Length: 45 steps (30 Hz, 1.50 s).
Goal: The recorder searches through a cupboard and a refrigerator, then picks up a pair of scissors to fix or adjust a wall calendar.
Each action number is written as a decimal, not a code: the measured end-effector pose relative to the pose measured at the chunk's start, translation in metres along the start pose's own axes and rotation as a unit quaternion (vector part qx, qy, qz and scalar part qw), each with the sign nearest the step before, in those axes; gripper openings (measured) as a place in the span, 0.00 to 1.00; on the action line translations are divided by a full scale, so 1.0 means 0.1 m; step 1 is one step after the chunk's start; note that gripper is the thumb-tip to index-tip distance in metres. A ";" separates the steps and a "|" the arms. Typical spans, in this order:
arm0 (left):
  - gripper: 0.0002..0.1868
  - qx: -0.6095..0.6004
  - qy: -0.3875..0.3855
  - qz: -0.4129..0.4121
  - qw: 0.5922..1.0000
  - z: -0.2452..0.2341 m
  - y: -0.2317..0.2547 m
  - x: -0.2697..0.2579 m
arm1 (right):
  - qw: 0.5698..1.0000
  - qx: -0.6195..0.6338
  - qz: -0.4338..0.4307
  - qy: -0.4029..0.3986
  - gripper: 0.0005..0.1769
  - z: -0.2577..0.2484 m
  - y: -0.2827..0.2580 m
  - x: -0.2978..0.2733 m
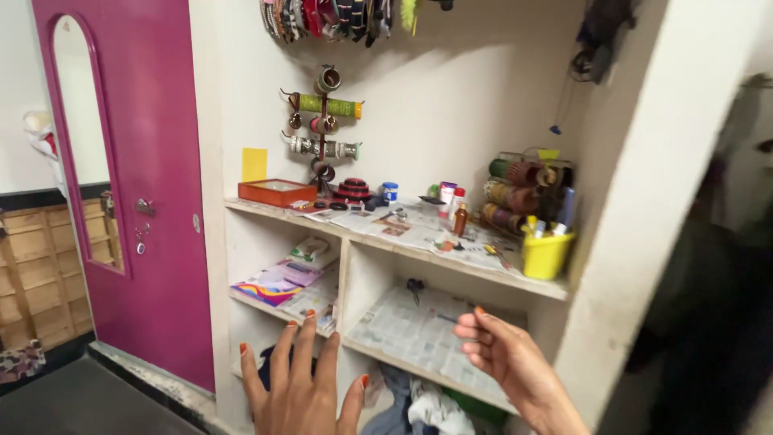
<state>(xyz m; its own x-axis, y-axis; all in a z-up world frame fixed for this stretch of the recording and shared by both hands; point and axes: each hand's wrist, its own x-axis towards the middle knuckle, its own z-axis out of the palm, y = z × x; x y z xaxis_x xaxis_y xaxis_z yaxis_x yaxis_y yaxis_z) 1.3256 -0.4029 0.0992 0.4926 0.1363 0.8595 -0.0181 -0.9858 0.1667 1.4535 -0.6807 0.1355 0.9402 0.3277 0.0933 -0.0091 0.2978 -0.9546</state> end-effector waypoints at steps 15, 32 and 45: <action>0.34 0.073 -0.016 0.027 0.997 2.85 -0.02 1.32 | 0.976 -0.088 -0.124 0.156 0.21 -1.90 -0.56 3.28; 0.25 -0.213 -0.152 0.101 0.960 5.09 -0.31 2.97 | 0.739 -0.671 -0.028 0.050 0.25 -1.88 -0.15 5.91; 0.25 -0.721 -0.417 -0.314 0.456 6.45 -0.34 3.92 | 0.844 -0.524 -0.070 -0.086 0.41 -0.74 -0.32 6.31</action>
<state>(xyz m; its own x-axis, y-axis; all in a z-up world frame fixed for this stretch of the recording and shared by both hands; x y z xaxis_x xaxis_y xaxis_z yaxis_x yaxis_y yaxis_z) 2.0800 -0.3792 0.1186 0.9435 -0.3290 0.0411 0.0974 0.3936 0.9141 2.0720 -0.5503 0.2041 0.8424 0.5082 0.1793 0.4899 -0.5835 -0.6478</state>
